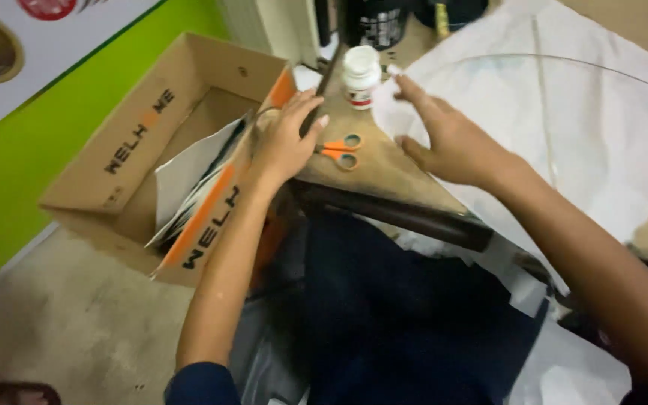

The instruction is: Smoothing kite paper over a bamboo frame and cutting it to size using scissors.

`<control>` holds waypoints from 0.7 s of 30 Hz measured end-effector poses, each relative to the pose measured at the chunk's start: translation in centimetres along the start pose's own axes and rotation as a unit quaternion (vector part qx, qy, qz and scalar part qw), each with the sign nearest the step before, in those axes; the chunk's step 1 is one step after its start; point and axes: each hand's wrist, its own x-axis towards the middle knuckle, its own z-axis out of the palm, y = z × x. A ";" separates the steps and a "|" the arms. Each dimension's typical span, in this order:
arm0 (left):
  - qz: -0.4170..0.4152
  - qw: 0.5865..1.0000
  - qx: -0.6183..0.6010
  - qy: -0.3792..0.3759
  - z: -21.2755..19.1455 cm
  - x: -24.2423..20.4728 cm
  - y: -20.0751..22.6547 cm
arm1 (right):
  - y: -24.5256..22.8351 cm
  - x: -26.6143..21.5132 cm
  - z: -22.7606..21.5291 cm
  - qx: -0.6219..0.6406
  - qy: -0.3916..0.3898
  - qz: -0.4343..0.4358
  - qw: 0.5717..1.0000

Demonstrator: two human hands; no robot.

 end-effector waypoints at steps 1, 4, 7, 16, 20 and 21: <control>-0.007 1.000 0.004 0.006 -0.7 -1.1 -0.4 | 0.3 0.7 1.4 0.000 -0.005 -0.009 1.000; -0.033 0.999 0.009 0.005 -1.3 -3.8 -2.3 | 0.9 2.3 5.4 -0.055 0.003 -0.069 0.996; 0.035 0.992 0.107 0.064 -1.5 -4.8 -4.5 | 0.1 4.3 7.9 -0.085 -0.004 -0.075 0.994; 0.018 0.995 0.085 0.043 -1.3 -5.6 -6.7 | 1.4 7.9 12.9 -0.276 0.127 -0.078 0.949; 0.029 0.990 0.135 0.037 -0.8 -5.0 -6.4 | 0.8 7.6 12.2 -0.308 0.076 -0.018 0.948; 0.024 0.989 0.145 0.029 -0.6 -4.8 -6.2 | 0.6 7.5 11.9 -0.304 0.048 0.005 0.951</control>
